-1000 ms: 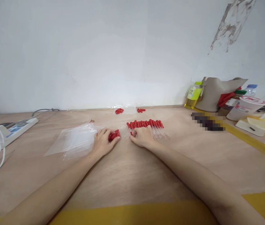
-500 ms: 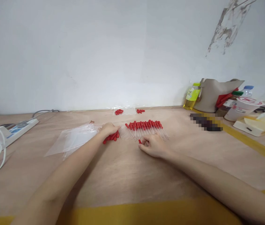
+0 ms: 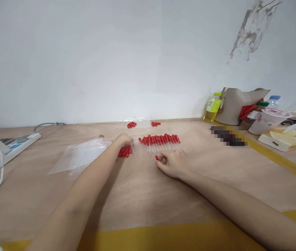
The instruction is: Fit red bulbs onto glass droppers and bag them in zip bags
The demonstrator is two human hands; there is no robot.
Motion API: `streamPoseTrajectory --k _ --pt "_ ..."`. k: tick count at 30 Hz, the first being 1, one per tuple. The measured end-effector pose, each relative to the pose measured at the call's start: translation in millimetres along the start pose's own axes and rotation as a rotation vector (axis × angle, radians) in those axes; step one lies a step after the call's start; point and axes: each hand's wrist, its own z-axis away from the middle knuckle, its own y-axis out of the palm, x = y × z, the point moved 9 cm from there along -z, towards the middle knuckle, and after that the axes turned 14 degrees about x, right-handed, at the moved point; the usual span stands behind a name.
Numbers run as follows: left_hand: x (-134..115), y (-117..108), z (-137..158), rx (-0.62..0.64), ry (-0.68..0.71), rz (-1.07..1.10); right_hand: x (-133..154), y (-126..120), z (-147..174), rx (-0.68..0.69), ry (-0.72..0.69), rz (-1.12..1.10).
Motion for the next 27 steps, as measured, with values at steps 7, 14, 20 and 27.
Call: streamPoseTrajectory --k 7,14,20,27 --pt "-32 -25 40 -0.111 0.252 0.313 -6 -5 3 -0.104 -0.060 -0.141" --pt "-46 19 118 -0.006 0.646 0.113 -4 4 1 -0.025 -0.129 -0.285" --pt "-40 63 165 0.018 1.013 -0.343 18 -1 5 -0.045 -0.294 -0.209" --pt "-33 64 157 -0.108 1.095 -0.345 30 1 10 -0.031 -0.360 -0.133"
